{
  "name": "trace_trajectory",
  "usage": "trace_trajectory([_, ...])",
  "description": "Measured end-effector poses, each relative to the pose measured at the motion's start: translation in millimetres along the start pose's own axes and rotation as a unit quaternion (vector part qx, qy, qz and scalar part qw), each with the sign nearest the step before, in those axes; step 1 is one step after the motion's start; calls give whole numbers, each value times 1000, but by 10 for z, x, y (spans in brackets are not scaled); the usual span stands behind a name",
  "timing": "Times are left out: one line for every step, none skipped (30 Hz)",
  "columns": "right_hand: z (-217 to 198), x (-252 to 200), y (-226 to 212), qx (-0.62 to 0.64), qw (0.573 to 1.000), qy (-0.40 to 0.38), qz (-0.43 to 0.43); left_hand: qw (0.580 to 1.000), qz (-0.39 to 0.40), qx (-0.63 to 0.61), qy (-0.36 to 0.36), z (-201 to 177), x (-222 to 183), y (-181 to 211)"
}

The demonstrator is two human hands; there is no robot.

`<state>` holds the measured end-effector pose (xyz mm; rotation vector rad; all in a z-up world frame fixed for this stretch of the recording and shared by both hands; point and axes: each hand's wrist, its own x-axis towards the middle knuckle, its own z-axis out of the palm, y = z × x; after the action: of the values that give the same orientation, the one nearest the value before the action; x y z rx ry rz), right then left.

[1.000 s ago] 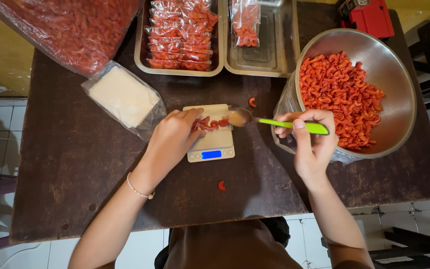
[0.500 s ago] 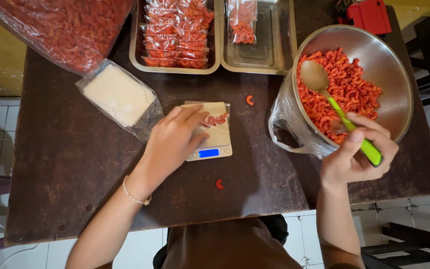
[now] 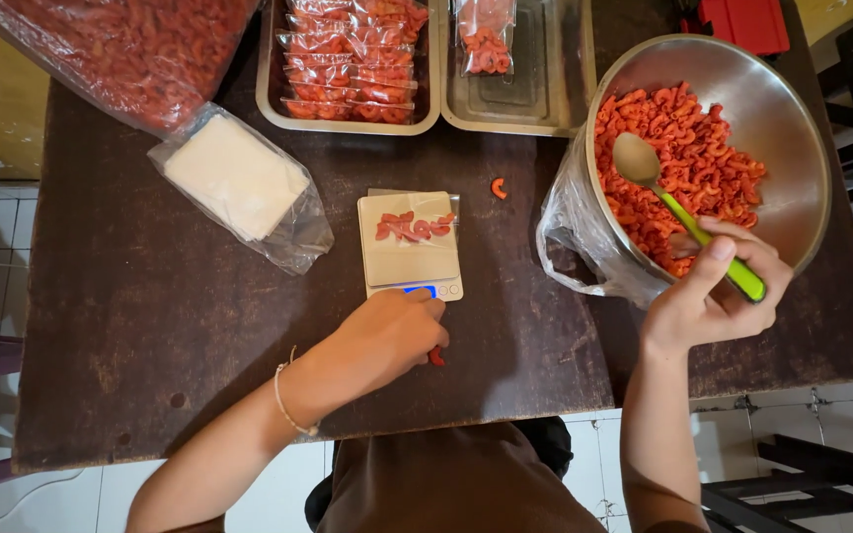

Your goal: Packaging small red snacks into plastic bags and weighing them on a digital scale.

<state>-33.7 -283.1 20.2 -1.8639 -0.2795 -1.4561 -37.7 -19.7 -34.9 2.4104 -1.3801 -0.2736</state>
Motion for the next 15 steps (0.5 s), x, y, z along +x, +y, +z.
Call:
trace_trajectory([-2, -11, 5, 1, 1000, -1, 1, 1000, -1, -1, 0, 21, 7, 2])
trace_trajectory([-1, -18, 13, -1, 1000, 2, -5, 1000, 5, 17, -7, 37, 19, -1])
trace_trajectory([0, -23, 23, -3, 1000, 6, -11, 999, 12, 34, -14, 53, 33, -3])
trace_trajectory([-3, -30, 26, -3, 1000, 6, -11, 999, 12, 34, -14, 41, 36, 7])
trace_trajectory([-7, -36, 31, -6, 1000, 5, -9, 998, 21, 53, -1, 30, 42, 17])
trace_trajectory([-15, -45, 36, -8, 1000, 3, -7, 997, 29, 71, 12, 23, 46, 33])
trace_trajectory([-15, -52, 37, -8, 1000, 3, -7, 997, 29, 71, 12, 17, 48, 30])
trace_trajectory([-14, -59, 40, -6, 1000, 7, -3, 997, 35, 67, 16, 10, 52, 27])
trace_trajectory([-14, -65, 44, -4, 1000, 11, 2, 997, 40, 64, 19, 3, 57, 24])
trace_trajectory([-11, -66, 33, -3, 1000, 10, 2, 997, 39, 64, 20, -89, 96, 31])
trace_trajectory([-10, -66, 23, -3, 1000, 10, 11, 998, 36, 25, 49, -180, 136, 40])
trace_trajectory([-11, -70, 10, -3, 1000, 10, 21, 996, 33, -14, 78, -272, 175, 49])
trace_trajectory([-15, -78, 31, -3, 1000, 11, 21, 996, 33, -14, 78, -347, 241, 15])
trace_trajectory([-22, -86, 51, 6, 1000, 13, 23, 992, 32, -14, 119, -419, 305, -14])
trace_trajectory([-31, -91, 69, 16, 999, 15, 24, 987, 32, -14, 160, -492, 369, -42])
